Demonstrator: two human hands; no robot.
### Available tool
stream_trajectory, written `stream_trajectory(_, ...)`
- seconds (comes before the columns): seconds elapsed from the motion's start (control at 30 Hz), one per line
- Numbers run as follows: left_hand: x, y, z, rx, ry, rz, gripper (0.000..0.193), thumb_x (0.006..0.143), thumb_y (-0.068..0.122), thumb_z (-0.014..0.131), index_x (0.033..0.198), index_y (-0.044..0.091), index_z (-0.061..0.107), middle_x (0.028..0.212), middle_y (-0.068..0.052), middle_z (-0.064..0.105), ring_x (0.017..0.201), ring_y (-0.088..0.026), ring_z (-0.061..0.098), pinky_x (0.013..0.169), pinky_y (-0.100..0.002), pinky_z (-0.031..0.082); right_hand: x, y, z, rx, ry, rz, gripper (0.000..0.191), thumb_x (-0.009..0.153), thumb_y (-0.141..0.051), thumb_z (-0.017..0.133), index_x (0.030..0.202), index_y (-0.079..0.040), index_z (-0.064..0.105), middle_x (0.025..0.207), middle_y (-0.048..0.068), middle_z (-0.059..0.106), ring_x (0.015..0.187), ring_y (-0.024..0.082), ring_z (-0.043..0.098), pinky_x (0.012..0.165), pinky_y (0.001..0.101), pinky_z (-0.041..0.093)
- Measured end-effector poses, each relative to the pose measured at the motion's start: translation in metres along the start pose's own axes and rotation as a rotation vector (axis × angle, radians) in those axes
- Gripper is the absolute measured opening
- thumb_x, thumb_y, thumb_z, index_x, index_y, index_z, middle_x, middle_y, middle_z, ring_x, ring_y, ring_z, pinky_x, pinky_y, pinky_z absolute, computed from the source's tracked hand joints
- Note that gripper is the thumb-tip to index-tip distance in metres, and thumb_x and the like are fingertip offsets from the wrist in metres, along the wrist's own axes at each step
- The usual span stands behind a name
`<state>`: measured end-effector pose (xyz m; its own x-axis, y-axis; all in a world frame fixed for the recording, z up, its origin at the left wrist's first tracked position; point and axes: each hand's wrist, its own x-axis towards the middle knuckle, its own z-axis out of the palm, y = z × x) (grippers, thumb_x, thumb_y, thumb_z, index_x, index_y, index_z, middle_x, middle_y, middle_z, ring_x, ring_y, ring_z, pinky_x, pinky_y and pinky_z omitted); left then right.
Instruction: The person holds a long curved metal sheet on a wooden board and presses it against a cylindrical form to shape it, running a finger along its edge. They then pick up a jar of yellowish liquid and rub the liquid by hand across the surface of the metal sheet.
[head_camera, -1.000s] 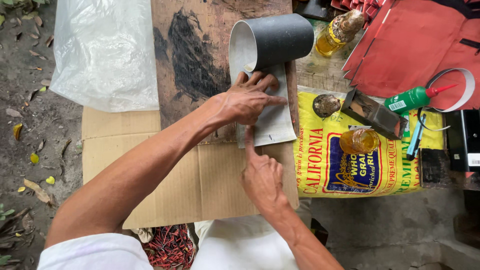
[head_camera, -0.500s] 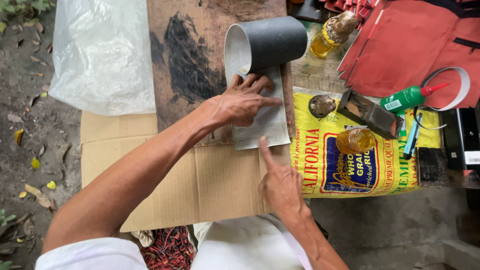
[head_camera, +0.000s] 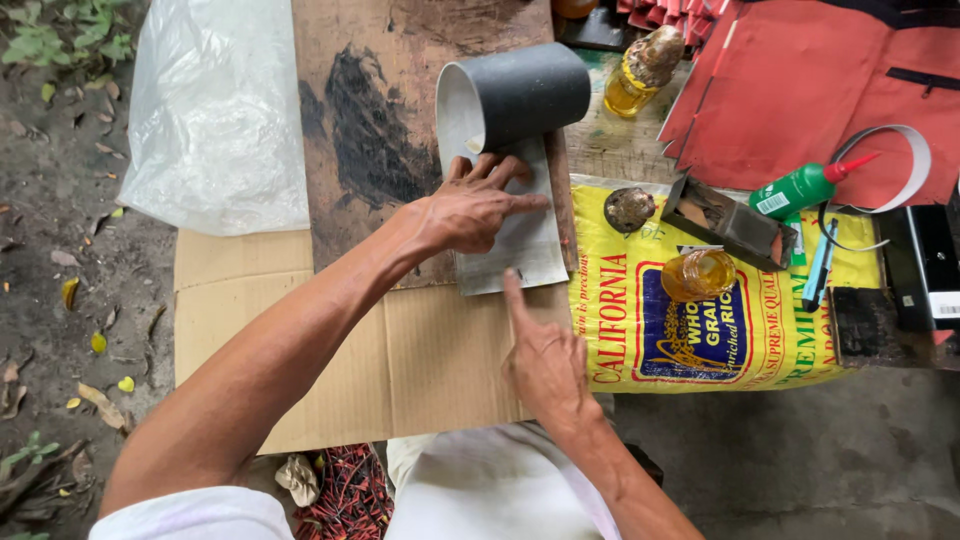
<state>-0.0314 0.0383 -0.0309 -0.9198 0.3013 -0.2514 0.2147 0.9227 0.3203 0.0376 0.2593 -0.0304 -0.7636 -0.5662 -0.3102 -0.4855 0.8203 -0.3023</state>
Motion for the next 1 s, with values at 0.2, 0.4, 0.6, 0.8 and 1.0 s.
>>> stream_trajectory(0.2, 0.0, 0.0, -0.004, -0.018, -0.027, -0.008, 0.093, 0.065, -0.003, 0.063, 0.148, 0.039, 0.05, 0.151, -0.007, 0.037, 0.142, -0.029, 0.029, 0.099, -0.053, 0.033, -0.004, 0.019, 0.004, -0.052, 0.054, 0.002, 0.1, 0.073, -0.004, 0.061, 0.162, -0.03, 0.022, 0.058, 0.021, 0.061, 0.054, 0.044, 0.064, 0.059, 0.0581, 0.051)
stream_trajectory(0.4, -0.001, 0.001, -0.006, -0.029, -0.029, -0.005, 0.096, 0.062, -0.002, 0.065, 0.147, 0.04, 0.05, 0.152, -0.007, 0.035, 0.144, -0.029, 0.026, 0.101, -0.053, 0.031, -0.017, 0.031, 0.009, -0.05, 0.056, 0.084, 0.109, 0.067, -0.004, 0.066, 0.162, -0.018, 0.013, 0.057, 0.02, 0.062, 0.053, 0.042, 0.065, 0.058, 0.0566, 0.052)
stream_trajectory(0.6, -0.001, 0.001, -0.008, -0.029, -0.05, -0.016, 0.095, 0.063, -0.002, 0.065, 0.146, 0.041, 0.05, 0.149, -0.004, 0.039, 0.142, -0.026, 0.029, 0.1, -0.052, 0.032, -0.022, -0.009, 0.017, -0.039, -0.069, 0.038, 0.107, 0.074, -0.007, 0.064, 0.164, -0.018, 0.006, 0.059, 0.02, 0.064, 0.054, 0.041, 0.066, 0.06, 0.0558, 0.053)
stream_trajectory(0.8, 0.0, 0.001, -0.006, -0.03, -0.031, -0.009, 0.094, 0.063, -0.001, 0.064, 0.146, 0.042, 0.051, 0.148, -0.004, 0.04, 0.141, -0.026, 0.03, 0.097, -0.049, 0.032, -0.02, -0.035, 0.027, 0.014, -0.134, -0.053, 0.106, 0.075, -0.005, 0.063, 0.164, -0.017, 0.007, 0.061, 0.023, 0.065, 0.058, 0.044, 0.067, 0.065, 0.0588, 0.051)
stream_trajectory(1.0, 0.001, -0.002, -0.003, -0.041, 0.027, 0.023, 0.092, 0.063, -0.001, 0.062, 0.144, 0.041, 0.053, 0.147, -0.005, 0.04, 0.14, -0.026, 0.03, 0.096, -0.05, 0.031, -0.024, -0.008, 0.021, 0.368, 0.051, -0.167, 0.082, 0.08, 0.0, 0.055, 0.157, -0.024, 0.046, 0.062, 0.018, 0.056, 0.056, 0.028, 0.061, 0.057, 0.0432, 0.051)
